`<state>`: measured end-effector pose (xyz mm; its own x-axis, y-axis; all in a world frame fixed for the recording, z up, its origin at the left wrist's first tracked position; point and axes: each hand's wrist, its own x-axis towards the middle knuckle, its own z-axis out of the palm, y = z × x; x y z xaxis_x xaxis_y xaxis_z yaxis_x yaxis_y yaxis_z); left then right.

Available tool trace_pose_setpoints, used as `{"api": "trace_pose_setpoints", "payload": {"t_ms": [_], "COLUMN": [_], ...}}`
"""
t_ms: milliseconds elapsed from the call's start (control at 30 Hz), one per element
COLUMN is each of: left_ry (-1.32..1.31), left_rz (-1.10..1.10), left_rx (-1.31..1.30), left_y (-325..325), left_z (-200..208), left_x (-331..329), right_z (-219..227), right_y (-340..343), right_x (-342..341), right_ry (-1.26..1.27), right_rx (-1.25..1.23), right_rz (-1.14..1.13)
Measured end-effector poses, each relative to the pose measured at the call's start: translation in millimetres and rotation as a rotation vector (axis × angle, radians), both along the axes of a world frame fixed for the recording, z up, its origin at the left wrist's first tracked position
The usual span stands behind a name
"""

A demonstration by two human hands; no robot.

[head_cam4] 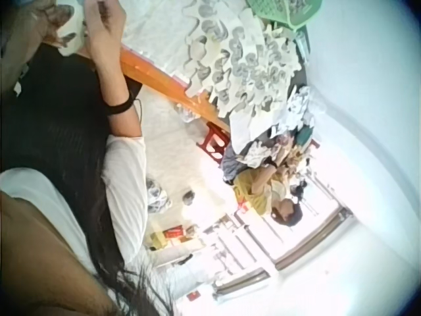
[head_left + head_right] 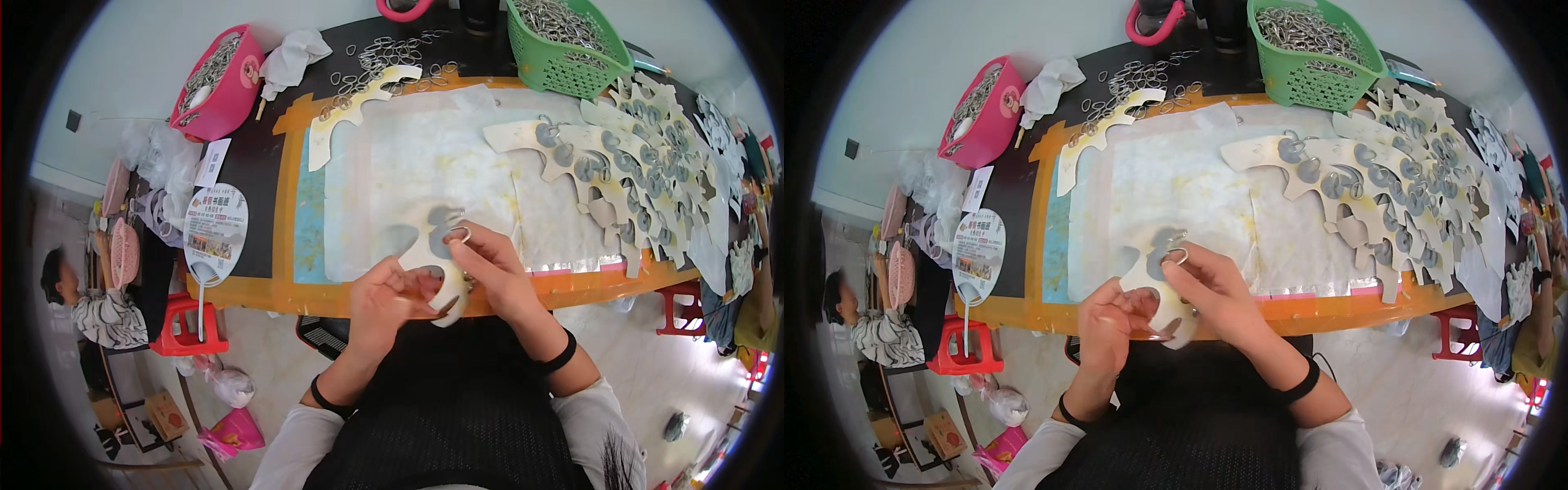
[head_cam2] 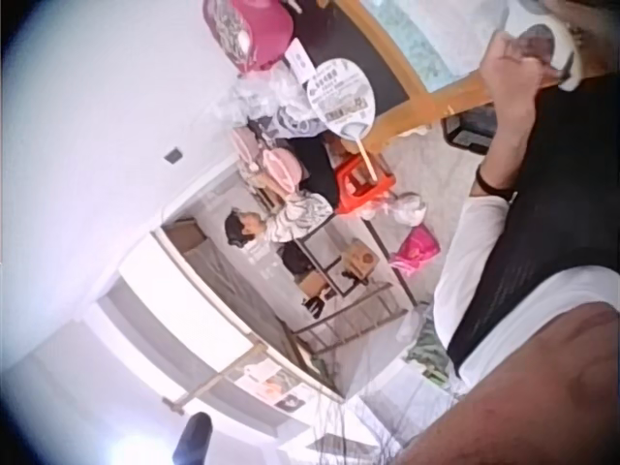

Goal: Manually attaching small ring-like components onto shoe upper material pieces.

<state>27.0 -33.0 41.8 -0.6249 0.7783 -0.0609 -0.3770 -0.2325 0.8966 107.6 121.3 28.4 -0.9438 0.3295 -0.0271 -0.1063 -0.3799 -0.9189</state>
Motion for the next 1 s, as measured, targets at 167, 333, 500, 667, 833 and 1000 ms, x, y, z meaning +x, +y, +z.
{"api": "trace_pose_setpoints", "payload": {"t_ms": [167,333,500,667,833,1000], "left_ry": [0.168,0.006,-0.066,-0.068,-0.086,-0.064], "left_rz": [0.098,0.173,0.25,0.27,0.306,0.302], "left_rx": [-0.083,-0.04,-0.079,-0.022,-0.041,-0.003], "left_y": [-2.3,1.0,3.8,5.5,8.2,11.3], "left_z": [-19.7,-22.5,-17.5,-19.0,-19.2,-20.9], "left_x": [2.8,-1.8,7.1,10.6,20.2,26.4], "right_z": [9.5,-4.6,-6.8,3.5,5.1,8.6], "right_y": [-2.6,12.3,-14.4,-25.5,-27.1,-26.1], "right_x": [-3.9,6.6,10.9,13.7,16.9,21.6], "right_ry": [-0.218,-0.037,0.031,-0.067,-0.037,-0.06], "right_rx": [0.154,-0.479,0.119,0.439,0.524,0.6], "right_rz": [0.091,0.163,-0.139,-0.351,-0.399,-0.397]}}
